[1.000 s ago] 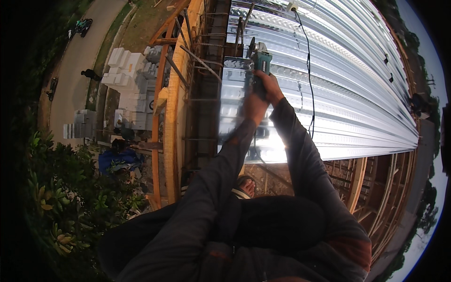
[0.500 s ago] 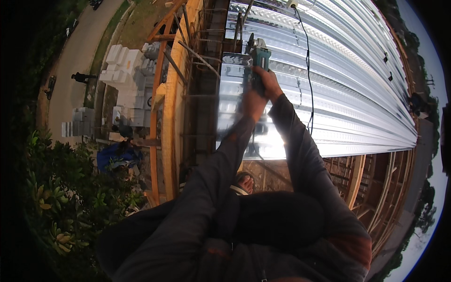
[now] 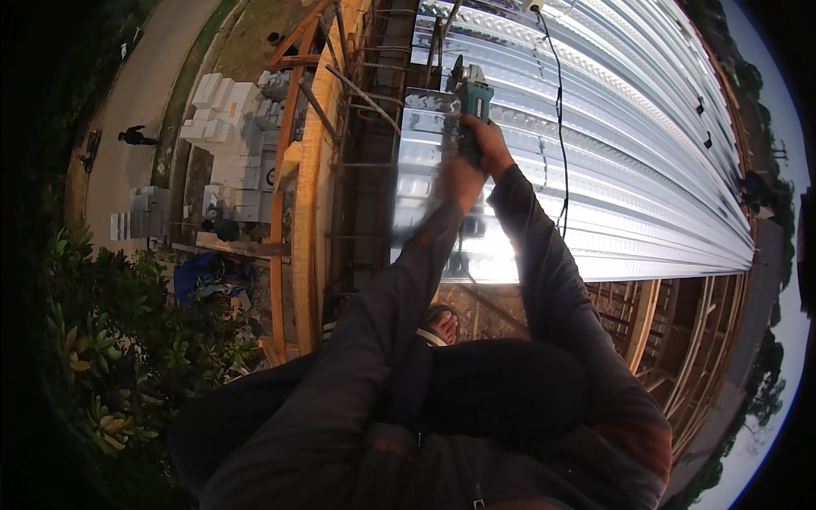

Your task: The person uses an angle grinder to cut corrugated metal sheets on a roof. They reposition the sheets and continue cutting along the edges while another worker is present nearby.

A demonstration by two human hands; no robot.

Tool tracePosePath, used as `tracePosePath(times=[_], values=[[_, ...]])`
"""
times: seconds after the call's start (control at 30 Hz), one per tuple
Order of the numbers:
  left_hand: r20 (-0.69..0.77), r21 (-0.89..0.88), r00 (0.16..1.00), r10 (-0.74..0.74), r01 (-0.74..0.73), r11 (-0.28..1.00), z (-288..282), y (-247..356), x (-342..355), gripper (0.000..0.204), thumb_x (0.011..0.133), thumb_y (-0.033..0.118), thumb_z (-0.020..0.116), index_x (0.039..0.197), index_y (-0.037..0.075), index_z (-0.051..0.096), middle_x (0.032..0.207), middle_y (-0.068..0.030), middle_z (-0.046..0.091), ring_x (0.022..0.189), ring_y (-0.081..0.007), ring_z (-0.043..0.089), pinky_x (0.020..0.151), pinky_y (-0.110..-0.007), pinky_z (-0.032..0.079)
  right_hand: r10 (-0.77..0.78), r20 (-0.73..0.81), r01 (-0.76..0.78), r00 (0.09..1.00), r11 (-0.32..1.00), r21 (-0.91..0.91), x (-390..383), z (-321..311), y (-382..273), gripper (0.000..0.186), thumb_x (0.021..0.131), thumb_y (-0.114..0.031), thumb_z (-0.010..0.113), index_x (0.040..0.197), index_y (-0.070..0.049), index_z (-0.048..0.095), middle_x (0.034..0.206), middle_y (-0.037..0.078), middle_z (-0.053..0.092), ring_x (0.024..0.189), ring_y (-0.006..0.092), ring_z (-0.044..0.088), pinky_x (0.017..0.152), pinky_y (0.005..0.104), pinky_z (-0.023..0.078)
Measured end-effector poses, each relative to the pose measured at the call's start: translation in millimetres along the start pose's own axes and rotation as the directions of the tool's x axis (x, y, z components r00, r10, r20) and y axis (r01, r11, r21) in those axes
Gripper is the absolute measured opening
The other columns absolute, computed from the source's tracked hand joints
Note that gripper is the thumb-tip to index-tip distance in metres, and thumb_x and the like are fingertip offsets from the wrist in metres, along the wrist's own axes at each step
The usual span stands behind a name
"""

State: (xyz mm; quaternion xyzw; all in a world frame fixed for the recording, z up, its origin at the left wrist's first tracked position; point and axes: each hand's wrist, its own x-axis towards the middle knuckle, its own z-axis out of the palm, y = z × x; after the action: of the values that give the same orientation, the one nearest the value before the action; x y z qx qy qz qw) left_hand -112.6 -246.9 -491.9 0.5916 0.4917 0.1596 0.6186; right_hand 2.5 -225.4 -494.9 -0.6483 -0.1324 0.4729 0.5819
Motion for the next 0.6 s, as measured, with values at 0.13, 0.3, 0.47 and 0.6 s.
tracePosePath(times=[0.13,0.3,0.47,0.6], values=[[0.013,0.09,0.999,0.036,-0.037,0.995,4,2,1,0.036,0.083,0.034,0.069,0.097,0.001,0.07,0.083,-0.0229,0.071,0.085,-0.0408,0.07,0.069,-0.047,0.054,-0.014,0.002,0.014,1.0,1.0,-0.022,4,-9,2,0.033,0.087,-0.025,0.072,0.103,0.003,0.063,0.08,0.007,0.066,0.065,0.0172,0.063,0.059,0.0308,0.053],[-0.01,0.177,0.991,0.134,-0.13,0.976,2,11,-7,0.037,0.086,0.038,0.066,0.105,0.006,0.068,0.084,-0.0214,0.071,0.084,-0.0419,0.07,0.067,-0.05,0.053,-0.002,-0.014,0.001,1.0,0.999,-0.045,-2,-9,-4,0.036,0.086,-0.026,0.072,0.105,0.003,0.063,0.082,0.007,0.064,0.067,0.017,0.063,0.061,0.0315,0.052],[0.033,0.122,0.999,0.022,-0.026,0.992,5,5,-1,0.038,0.087,0.04,0.064,0.108,0.008,0.068,0.085,-0.0211,0.071,0.084,-0.0428,0.068,0.068,-0.051,0.052,-0.013,0.006,0.013,1.0,0.998,-0.059,-7,-5,-8,0.039,0.085,-0.025,0.072,0.109,0.003,0.063,0.085,0.006,0.064,0.069,0.0171,0.063,0.063,0.032,0.052],[0.027,0.099,1.0,0.01,-0.013,0.995,7,7,-6,0.039,0.087,0.041,0.062,0.108,0.008,0.068,0.085,-0.0219,0.07,0.085,-0.0428,0.069,0.068,-0.051,0.052,-0.044,0.012,0.044,0.999,0.997,-0.07,-7,-9,-5,0.041,0.085,-0.025,0.072,0.112,0.003,0.062,0.087,0.007,0.064,0.071,0.0171,0.063,0.065,0.0325,0.052]])
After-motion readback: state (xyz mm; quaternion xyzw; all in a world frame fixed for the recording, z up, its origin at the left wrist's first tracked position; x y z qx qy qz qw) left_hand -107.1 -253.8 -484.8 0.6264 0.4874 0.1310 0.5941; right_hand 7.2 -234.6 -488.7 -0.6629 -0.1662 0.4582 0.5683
